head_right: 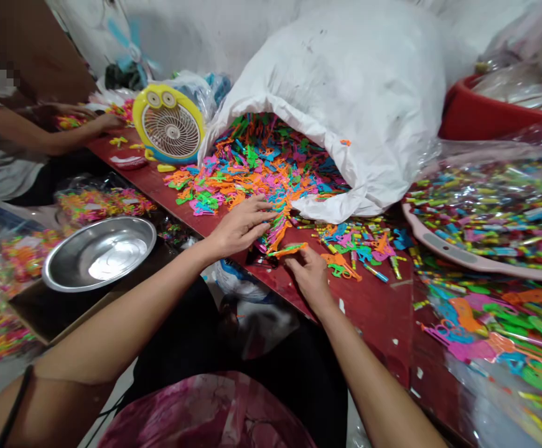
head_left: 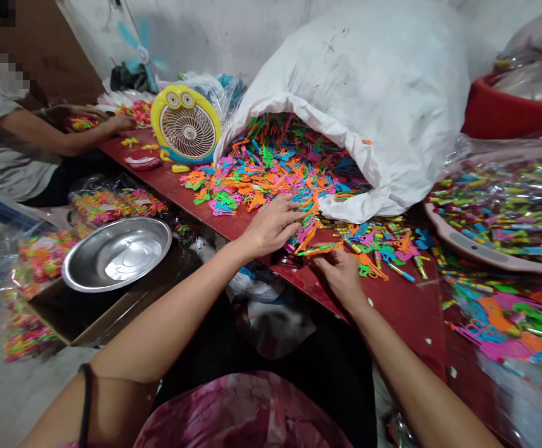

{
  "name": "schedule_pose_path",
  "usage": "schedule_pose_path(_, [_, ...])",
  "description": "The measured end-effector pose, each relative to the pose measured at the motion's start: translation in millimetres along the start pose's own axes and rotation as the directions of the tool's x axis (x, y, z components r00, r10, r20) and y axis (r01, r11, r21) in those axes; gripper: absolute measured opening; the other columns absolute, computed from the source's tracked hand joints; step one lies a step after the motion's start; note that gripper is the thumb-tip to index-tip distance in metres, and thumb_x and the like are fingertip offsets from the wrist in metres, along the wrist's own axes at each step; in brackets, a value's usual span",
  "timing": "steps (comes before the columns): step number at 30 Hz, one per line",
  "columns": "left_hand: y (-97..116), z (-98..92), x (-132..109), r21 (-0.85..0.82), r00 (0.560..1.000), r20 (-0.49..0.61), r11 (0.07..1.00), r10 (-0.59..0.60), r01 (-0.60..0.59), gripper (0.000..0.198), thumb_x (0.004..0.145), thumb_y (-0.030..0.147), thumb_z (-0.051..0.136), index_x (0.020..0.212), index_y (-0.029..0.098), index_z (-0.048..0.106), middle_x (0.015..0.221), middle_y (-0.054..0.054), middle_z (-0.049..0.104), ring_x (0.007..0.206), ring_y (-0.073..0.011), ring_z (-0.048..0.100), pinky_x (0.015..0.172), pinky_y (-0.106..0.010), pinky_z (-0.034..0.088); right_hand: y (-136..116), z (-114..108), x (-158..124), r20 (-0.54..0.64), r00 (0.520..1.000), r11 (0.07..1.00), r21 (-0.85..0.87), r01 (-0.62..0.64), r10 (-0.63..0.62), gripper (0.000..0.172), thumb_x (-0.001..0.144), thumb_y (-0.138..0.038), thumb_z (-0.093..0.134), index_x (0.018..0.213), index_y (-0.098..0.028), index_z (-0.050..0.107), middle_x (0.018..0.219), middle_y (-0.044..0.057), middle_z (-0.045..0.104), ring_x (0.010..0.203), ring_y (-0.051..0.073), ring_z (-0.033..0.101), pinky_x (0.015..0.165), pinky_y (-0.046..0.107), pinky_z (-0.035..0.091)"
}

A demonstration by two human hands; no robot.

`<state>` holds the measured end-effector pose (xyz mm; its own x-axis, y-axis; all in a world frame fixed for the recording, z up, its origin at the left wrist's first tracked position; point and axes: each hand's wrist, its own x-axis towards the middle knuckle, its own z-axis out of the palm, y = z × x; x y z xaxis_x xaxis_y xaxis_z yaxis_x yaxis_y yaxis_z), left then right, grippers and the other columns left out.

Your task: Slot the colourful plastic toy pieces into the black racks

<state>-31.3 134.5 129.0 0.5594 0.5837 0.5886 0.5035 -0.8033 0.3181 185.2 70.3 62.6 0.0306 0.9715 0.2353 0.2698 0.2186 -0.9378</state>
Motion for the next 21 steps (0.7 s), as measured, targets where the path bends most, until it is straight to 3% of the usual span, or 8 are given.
schedule_pose_path(5, [-1, -0.2, 3, -0.019, 1.000, -0.015, 1.000, 0.019, -0.020, 0.033, 0.096, 0.025, 0.048, 0.121, 0.021, 0.068, 0.124, -0.010, 0.066, 0.129, -0.0251, 0.053, 0.115, -0.049, 0.039, 5, 4, 1, -0.033, 0.999, 0.999, -0.021, 0.032, -0.032, 0.022, 0.078, -0.033, 0.068, 0.097, -0.021, 0.069, 0.093, 0.005, 0.072, 0.082, 0.020, 0.066, 0.078, 0.035, 0.054])
schedule_pose_path(8, [0, -1.7, 4, -0.036, 0.999, -0.022, 0.999, 0.037, -0.038, 0.033, 0.096, 0.023, 0.047, 0.120, 0.020, 0.069, 0.120, -0.010, 0.068, 0.125, -0.0232, 0.056, 0.115, -0.047, 0.039, 3, 8, 0, 0.017, 0.997, 0.995, -0.063, 0.073, -0.072, 0.019, 0.081, -0.035, 0.066, 0.094, -0.022, 0.070, 0.092, 0.005, 0.072, 0.082, 0.020, 0.065, 0.077, 0.034, 0.053])
schedule_pose_path(11, [0, -3.1, 3, -0.039, 0.999, -0.013, 0.999, 0.034, -0.034, 0.033, 0.096, 0.022, 0.047, 0.119, 0.019, 0.070, 0.121, -0.011, 0.067, 0.125, -0.0229, 0.056, 0.115, -0.046, 0.038, 0, 11, -1, 0.074, 0.986, 0.973, -0.171, 0.157, -0.146, 0.016, 0.086, -0.036, 0.062, 0.089, -0.023, 0.069, 0.089, 0.004, 0.070, 0.082, 0.020, 0.063, 0.077, 0.032, 0.050])
schedule_pose_path(16, [0, -5.7, 3, -0.033, 0.999, 0.031, 0.999, 0.019, -0.018, 0.033, 0.096, 0.021, 0.047, 0.119, 0.020, 0.070, 0.122, -0.011, 0.067, 0.127, -0.0248, 0.054, 0.115, -0.048, 0.038, -7, 14, 2, 0.047, 0.979, 0.923, -0.327, 0.201, -0.196, 0.013, 0.088, -0.029, 0.056, 0.087, -0.022, 0.066, 0.085, 0.003, 0.068, 0.078, 0.020, 0.060, 0.075, 0.033, 0.047])
schedule_pose_path(21, [5, -9.4, 2, -0.073, 0.999, 0.032, 0.997, 0.008, -0.006, 0.034, 0.096, 0.039, 0.054, 0.119, 0.021, 0.070, 0.122, -0.011, 0.067, 0.131, -0.0271, 0.052, 0.114, -0.050, 0.039, -8, 20, 4, 0.049, 0.956, 0.860, -0.424, 0.284, -0.291, 0.014, 0.089, -0.026, 0.052, 0.094, -0.021, 0.064, 0.088, 0.006, 0.067, 0.081, 0.020, 0.060, 0.077, 0.033, 0.045])
